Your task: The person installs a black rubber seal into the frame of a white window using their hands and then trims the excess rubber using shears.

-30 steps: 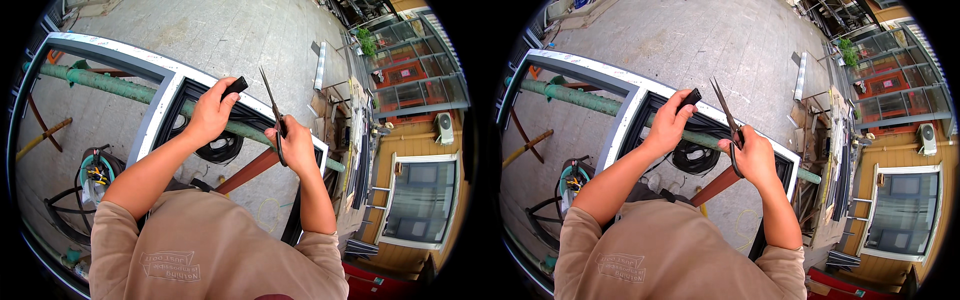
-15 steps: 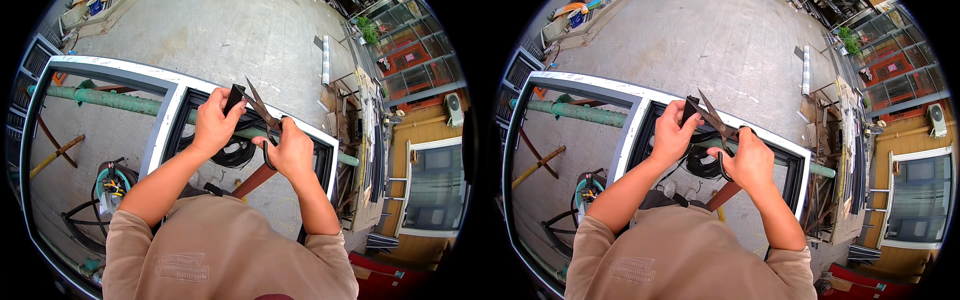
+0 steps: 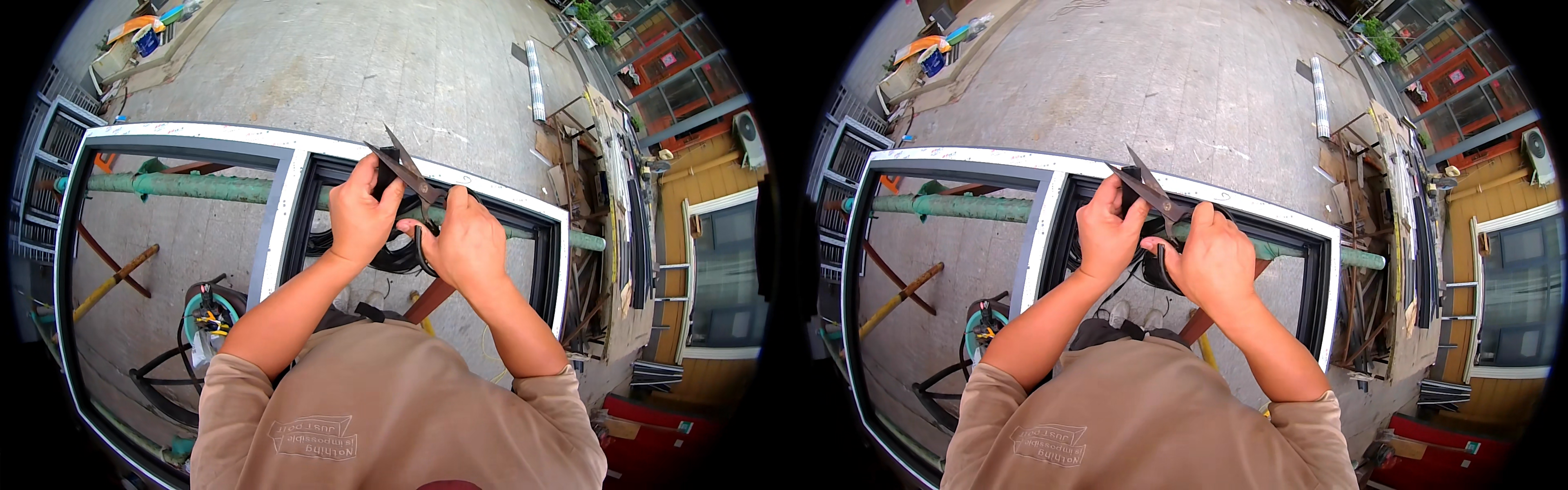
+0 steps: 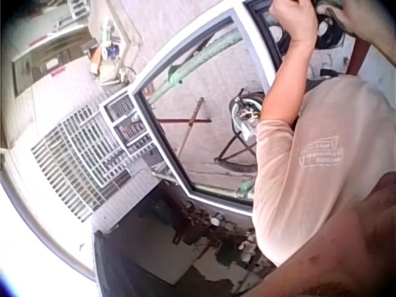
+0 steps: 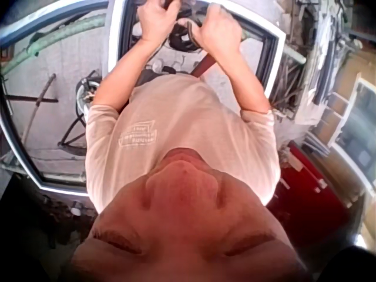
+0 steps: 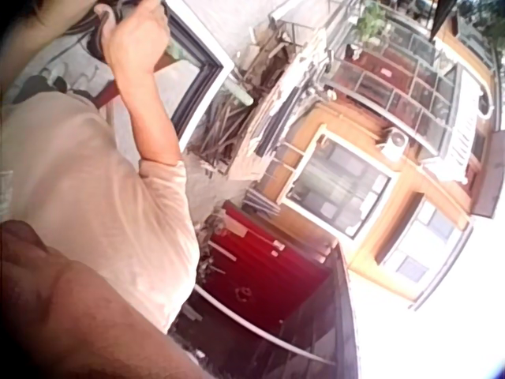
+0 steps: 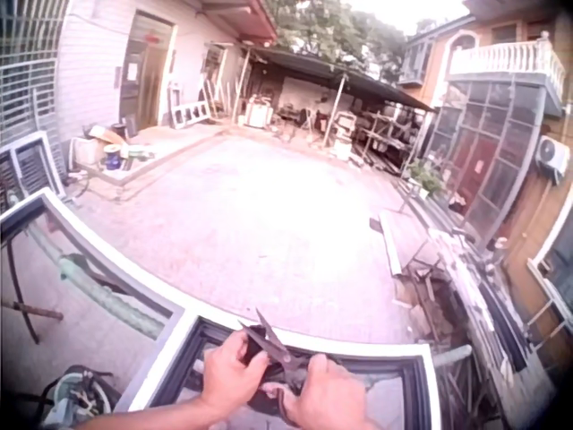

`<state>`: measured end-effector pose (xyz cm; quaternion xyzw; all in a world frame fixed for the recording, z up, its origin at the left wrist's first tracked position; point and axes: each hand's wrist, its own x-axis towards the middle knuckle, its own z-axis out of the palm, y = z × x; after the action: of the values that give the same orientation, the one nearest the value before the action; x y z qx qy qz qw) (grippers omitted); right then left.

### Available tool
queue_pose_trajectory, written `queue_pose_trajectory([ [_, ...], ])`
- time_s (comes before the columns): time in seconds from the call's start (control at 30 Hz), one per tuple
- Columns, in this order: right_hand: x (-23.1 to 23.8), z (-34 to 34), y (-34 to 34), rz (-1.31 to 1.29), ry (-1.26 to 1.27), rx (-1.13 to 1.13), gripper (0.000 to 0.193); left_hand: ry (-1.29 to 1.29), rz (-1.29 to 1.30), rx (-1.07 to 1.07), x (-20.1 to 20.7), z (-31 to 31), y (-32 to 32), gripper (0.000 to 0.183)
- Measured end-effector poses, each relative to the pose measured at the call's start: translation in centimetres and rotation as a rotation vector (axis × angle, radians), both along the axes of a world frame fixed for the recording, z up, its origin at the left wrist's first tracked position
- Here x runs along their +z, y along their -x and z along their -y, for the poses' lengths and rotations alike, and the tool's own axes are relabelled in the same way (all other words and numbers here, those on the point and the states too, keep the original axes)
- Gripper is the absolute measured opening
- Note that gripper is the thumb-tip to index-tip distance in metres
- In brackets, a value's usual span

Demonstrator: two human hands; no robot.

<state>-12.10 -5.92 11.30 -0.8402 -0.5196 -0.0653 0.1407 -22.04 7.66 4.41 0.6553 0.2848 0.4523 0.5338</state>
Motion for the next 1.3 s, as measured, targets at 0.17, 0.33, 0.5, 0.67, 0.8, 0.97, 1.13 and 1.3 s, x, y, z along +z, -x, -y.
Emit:
queue_pose_trajectory([
  [0.17, 0.0, 0.2, 0.3, -0.02, 0.005, -0.007, 0.07, -0.022, 0.039, 0.012, 0.3, 0.3, 0.1, 0.026],
  [0.33, -0.1, 0.4, 0.3, -0.001, 0.033, -0.01, 0.071, -0.029, 0.059, 0.01, -0.6, 0.4, -0.1, 0.029],
  [0.5, -0.5, 0.5, 0.1, 0.114, 0.06, -0.007, 0.072, -0.078, 0.058, 0.014, -1.2, 0.2, -0.1, 0.03],
  [0.67, 0.0, 0.4, -0.8, 0.102, 0.122, -0.014, 0.073, -0.028, 0.034, -0.022, -0.8, 0.2, 0.2, 0.03],
  [0.8, -0.7, 0.8, -2.4, 0.074, 0.111, -0.011, 0.069, 0.011, 0.078, -0.047, -0.7, 0.0, -0.1, 0.029],
  [0.97, 1.1, 0.8, -4.1, 0.058, 0.062, -0.077, 0.072, 0.036, 0.133, -0.118, -0.7, 0.0, -0.2, 0.028],
  [1.13, 3.5, 1.1, -4.9, 0.176, 0.083, 0.062, 0.075, -0.058, 0.039, -0.083, -1.6, -0.9, -0.2, 0.031],
  [1.3, 4.0, 1.1, -5.9, 0.296, 0.075, 0.19, 0.076, -0.099, -0.065, -0.135, -0.2, -0.8, 0.5, 0.03],
])
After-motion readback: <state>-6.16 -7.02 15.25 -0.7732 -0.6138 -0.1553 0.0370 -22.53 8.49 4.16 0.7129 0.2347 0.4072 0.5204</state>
